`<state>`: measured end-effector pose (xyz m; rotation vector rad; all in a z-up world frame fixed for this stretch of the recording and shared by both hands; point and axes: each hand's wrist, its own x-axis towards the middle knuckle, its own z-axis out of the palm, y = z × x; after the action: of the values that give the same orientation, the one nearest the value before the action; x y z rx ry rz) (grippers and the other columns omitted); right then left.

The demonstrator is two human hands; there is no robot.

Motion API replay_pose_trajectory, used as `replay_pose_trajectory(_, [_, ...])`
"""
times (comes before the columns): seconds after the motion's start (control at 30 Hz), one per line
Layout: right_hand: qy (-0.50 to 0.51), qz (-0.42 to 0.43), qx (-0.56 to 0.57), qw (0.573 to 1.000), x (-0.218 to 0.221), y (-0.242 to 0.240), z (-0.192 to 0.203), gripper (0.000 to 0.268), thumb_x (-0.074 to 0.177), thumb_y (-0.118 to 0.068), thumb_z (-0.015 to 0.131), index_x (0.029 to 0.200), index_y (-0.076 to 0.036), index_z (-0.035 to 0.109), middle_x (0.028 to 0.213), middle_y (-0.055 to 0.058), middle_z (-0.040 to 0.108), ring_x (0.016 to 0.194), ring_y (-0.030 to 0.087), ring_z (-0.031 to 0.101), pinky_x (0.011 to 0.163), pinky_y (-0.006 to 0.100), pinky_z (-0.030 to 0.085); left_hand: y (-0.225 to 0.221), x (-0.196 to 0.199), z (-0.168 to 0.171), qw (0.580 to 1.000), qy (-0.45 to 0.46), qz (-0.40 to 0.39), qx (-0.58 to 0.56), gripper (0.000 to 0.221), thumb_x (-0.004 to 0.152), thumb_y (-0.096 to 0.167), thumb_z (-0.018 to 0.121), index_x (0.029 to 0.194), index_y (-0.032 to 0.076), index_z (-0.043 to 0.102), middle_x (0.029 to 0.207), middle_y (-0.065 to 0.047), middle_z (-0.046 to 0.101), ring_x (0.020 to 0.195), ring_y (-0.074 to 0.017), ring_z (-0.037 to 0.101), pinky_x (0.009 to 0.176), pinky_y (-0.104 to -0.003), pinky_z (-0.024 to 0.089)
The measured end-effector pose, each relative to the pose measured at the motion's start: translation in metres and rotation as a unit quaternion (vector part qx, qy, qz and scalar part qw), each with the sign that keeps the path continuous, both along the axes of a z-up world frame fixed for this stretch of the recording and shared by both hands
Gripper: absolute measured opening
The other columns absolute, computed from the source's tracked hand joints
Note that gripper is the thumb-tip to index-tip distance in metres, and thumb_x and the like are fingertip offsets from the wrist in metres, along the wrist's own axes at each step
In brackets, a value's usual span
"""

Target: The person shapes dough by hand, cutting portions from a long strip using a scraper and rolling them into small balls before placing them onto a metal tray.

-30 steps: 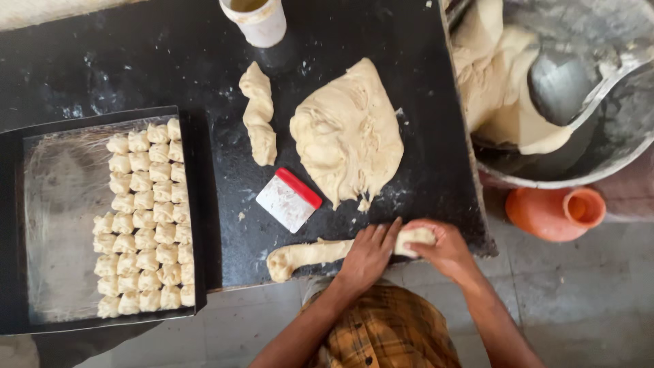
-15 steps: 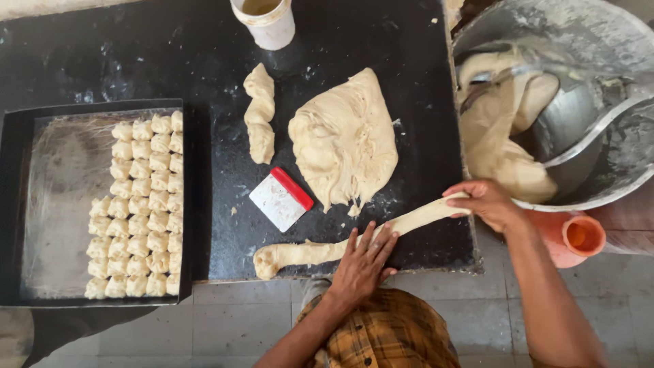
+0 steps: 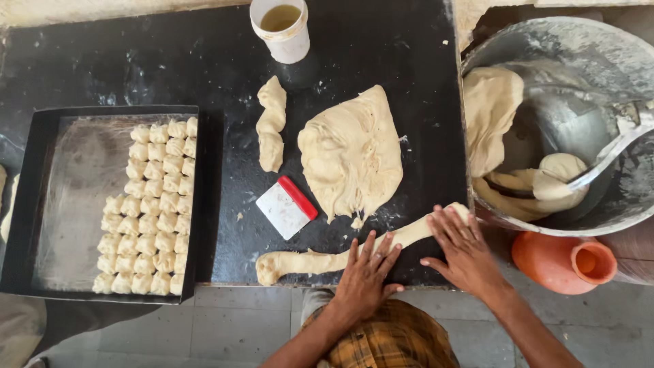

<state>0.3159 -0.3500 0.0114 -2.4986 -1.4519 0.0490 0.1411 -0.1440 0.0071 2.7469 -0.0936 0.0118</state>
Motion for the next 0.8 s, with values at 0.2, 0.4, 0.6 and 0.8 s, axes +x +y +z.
replay_pose_trajectory(0.2, [0.019, -0.025, 0.034, 0.999, -0.006, -0.003, -0.008, 0.093, 0.084, -0.070, 0.048, 0.158, -0.018, 0.028, 0.167, 0.016, 0.019, 0.153, 0.042, 0.012, 0.117, 0.067, 0.010, 0.038, -0.043, 0.010, 0.985, -0.050, 0.103, -0.131, 0.073, 0.089, 0.039, 0.075, 0.151, 0.013, 0.047, 0.168, -0.019, 0.026, 0.156, -0.0418, 0.020, 0.123, -0.061, 0.017])
replay_pose_trajectory(0.4, [0.001, -0.031, 0.017, 0.999, -0.036, 0.020, -0.003, 0.104, 0.074, -0.077, 0.050, 0.156, -0.016, 0.028, 0.166, 0.014, 0.017, 0.154, 0.039, 0.012, 0.118, 0.067, 0.008, 0.123, -0.125, 0.012, 0.878, -0.120, 0.460, -0.052, 0.059, 0.086, 0.019, 0.075, 0.137, -0.003, 0.054, 0.142, -0.029, 0.048, 0.126, -0.0438, 0.046, 0.105, -0.051, 0.040])
replay_pose_trajectory(0.6, [0.030, 0.006, -0.054, 0.998, -0.072, 0.050, -0.017, 0.112, 0.076, -0.082, 0.048, 0.156, -0.008, 0.022, 0.165, 0.015, 0.012, 0.152, 0.035, 0.007, 0.117, 0.061, 0.004, 0.138, -0.133, -0.017, 0.892, -0.103, 0.432, -0.088, 0.042, 0.085, 0.026, 0.078, 0.113, 0.001, 0.061, 0.110, -0.022, 0.064, 0.103, -0.0405, 0.058, 0.091, -0.049, 0.047])
replay_pose_trajectory(0.8, [0.048, 0.014, -0.039, 0.998, -0.124, 0.092, -0.023, 0.124, 0.070, -0.086, 0.051, 0.160, -0.009, 0.017, 0.168, 0.014, 0.010, 0.154, 0.037, 0.006, 0.118, 0.064, 0.003, 0.155, -0.138, -0.039, 0.907, -0.026, 0.375, -0.191, 0.032, 0.096, 0.019, 0.070, 0.123, 0.005, 0.059, 0.096, -0.022, 0.067, 0.089, -0.0407, 0.064, 0.079, -0.049, 0.051])
